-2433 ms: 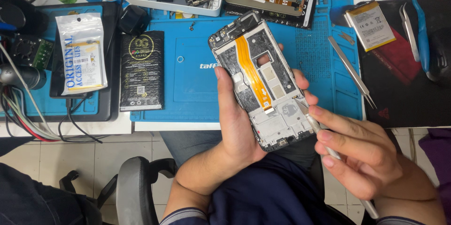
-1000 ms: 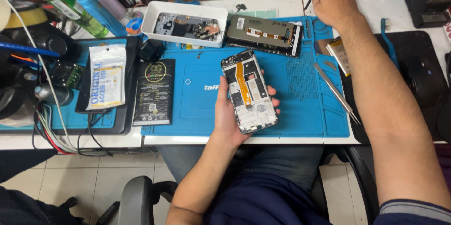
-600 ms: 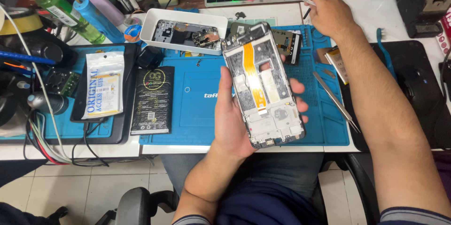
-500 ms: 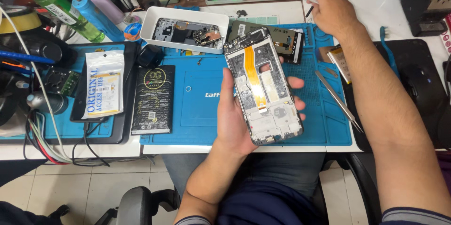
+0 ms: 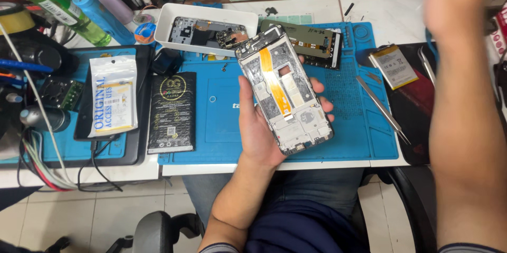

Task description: The person pries the screen assembly off a disassembled smartphone using a metal pry bar, working the tool around the edge of the display. They then lift the frame, peel adhesive, and continue prying the midframe apart on the repair mat.

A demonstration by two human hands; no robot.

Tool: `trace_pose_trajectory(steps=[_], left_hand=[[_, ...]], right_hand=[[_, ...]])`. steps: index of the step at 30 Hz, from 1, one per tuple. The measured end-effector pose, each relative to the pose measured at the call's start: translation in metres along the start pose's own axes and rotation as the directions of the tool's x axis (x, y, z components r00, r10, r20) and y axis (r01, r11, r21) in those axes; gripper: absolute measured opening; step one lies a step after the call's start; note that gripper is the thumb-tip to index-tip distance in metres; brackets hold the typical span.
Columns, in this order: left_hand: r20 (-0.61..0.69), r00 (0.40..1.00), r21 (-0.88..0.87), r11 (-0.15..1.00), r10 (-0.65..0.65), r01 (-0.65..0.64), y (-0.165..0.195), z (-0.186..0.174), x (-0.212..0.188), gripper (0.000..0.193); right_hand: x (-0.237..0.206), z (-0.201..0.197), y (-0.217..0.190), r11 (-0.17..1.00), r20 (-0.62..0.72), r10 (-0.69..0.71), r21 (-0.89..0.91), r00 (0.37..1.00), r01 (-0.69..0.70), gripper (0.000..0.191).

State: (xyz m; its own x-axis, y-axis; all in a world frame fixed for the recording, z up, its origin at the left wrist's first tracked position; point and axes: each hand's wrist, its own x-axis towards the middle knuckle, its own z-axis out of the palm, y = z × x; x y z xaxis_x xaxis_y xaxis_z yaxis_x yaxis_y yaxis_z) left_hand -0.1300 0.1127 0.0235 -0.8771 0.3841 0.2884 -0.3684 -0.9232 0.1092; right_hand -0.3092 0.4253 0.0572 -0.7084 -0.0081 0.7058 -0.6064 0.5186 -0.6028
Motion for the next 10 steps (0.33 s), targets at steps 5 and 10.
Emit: trace_pose_trajectory(steps=[5, 10], left_hand=[[0.026, 0.999, -0.002, 1.0, -0.018, 0.019, 0.0, 0.001, -0.005, 0.091], [0.059, 0.998, 0.088, 0.996, -0.026, 0.021, -0.01, -0.007, -0.007, 0.093]], right_hand=[[-0.09, -0.03, -0.103, 0.931, 0.024, -0.063, 0.361, 0.998, 0.05, 0.028], [-0.144, -0.002, -0.175, 0.938, -0.02, -0.028, 0.345, 0.999, 0.033, 0.033]])
